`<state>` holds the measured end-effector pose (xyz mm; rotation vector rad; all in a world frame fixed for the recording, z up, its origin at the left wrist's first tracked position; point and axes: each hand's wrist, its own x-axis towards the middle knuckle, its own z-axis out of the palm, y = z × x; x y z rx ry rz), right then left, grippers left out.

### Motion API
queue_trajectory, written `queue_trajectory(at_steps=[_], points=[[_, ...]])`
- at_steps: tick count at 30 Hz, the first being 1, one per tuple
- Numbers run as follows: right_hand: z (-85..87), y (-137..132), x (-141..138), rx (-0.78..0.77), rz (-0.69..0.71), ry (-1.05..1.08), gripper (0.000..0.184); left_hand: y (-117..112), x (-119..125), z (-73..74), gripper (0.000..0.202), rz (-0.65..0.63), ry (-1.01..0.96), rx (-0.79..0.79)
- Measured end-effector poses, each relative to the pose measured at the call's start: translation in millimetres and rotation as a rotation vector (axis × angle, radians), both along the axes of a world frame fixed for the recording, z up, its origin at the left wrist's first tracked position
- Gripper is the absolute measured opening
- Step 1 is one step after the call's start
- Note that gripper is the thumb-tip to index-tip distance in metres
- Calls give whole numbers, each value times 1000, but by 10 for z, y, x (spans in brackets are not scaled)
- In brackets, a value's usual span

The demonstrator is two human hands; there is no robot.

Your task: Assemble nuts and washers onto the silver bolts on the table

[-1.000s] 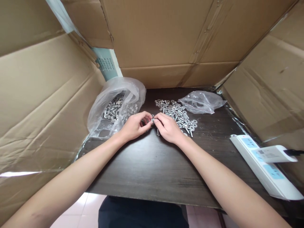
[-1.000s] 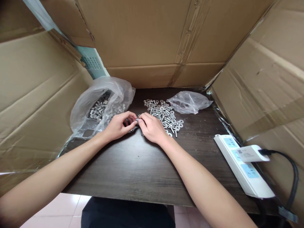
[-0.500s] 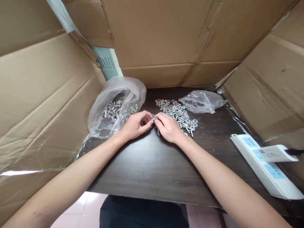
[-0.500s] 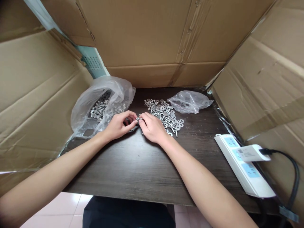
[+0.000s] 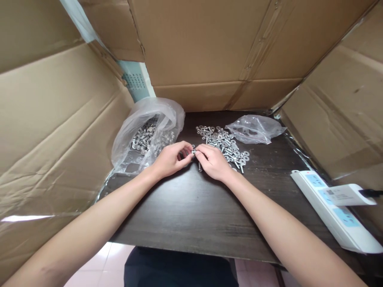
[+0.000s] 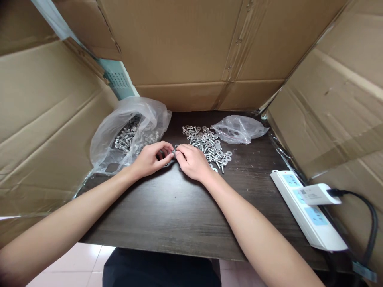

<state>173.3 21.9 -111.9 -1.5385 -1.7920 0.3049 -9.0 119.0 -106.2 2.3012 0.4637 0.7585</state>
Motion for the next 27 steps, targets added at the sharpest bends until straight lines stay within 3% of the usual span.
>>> queue_trajectory(at_steps=[8, 23, 27], points=[[12, -20, -10, -13, -19, 36, 18, -14, 6, 13, 14, 11, -21, 5], [13, 1, -10, -29, -16, 48, 27, -9, 6, 0, 14, 1, -17, 72], [10, -17, -15, -18, -34, 66, 20, -5, 5, 6, 14, 21, -35, 45]])
